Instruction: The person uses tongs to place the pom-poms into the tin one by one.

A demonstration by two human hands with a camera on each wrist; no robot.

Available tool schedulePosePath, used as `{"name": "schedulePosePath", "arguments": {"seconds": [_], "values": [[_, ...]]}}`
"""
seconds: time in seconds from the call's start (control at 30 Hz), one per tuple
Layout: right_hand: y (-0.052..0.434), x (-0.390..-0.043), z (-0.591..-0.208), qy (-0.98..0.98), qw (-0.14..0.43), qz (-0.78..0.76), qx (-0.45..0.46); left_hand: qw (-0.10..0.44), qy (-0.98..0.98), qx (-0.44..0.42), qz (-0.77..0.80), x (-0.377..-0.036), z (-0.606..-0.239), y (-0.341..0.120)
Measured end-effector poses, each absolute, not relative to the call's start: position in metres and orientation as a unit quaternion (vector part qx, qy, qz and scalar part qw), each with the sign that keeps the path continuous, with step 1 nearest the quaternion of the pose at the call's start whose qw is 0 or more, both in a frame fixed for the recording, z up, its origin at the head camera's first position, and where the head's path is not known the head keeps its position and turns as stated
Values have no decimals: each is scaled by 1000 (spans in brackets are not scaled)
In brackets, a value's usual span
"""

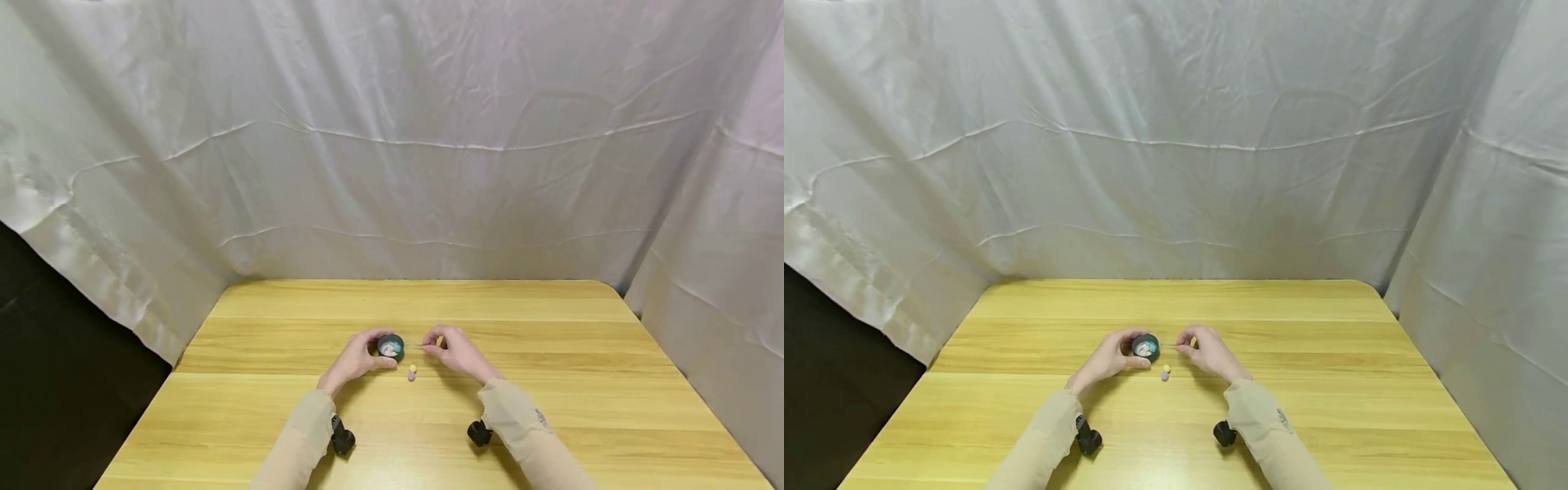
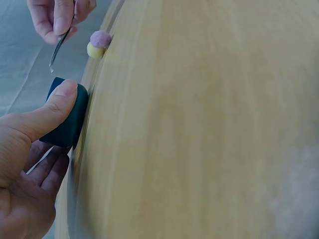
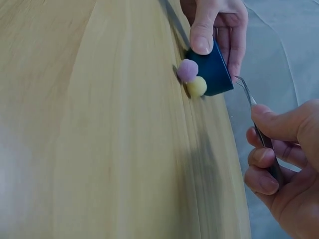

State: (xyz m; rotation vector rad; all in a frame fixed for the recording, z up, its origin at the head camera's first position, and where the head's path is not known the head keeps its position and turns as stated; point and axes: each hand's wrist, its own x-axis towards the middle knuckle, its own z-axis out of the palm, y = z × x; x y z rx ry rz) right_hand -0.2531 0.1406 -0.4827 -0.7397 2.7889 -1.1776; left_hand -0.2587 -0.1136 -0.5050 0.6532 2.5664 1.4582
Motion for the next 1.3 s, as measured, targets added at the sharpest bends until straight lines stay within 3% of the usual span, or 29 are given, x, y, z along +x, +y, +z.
{"name": "schedulePosePath", "arguments": {"seconds": [0.37,1.3], "values": [[166,-247,-487,883,80,-367,-281,60,843,217,487,-257,-504,-115],[158,-244,-490,886,82,-367,-272,57,846,214,486,-257,-504,-114]]}}
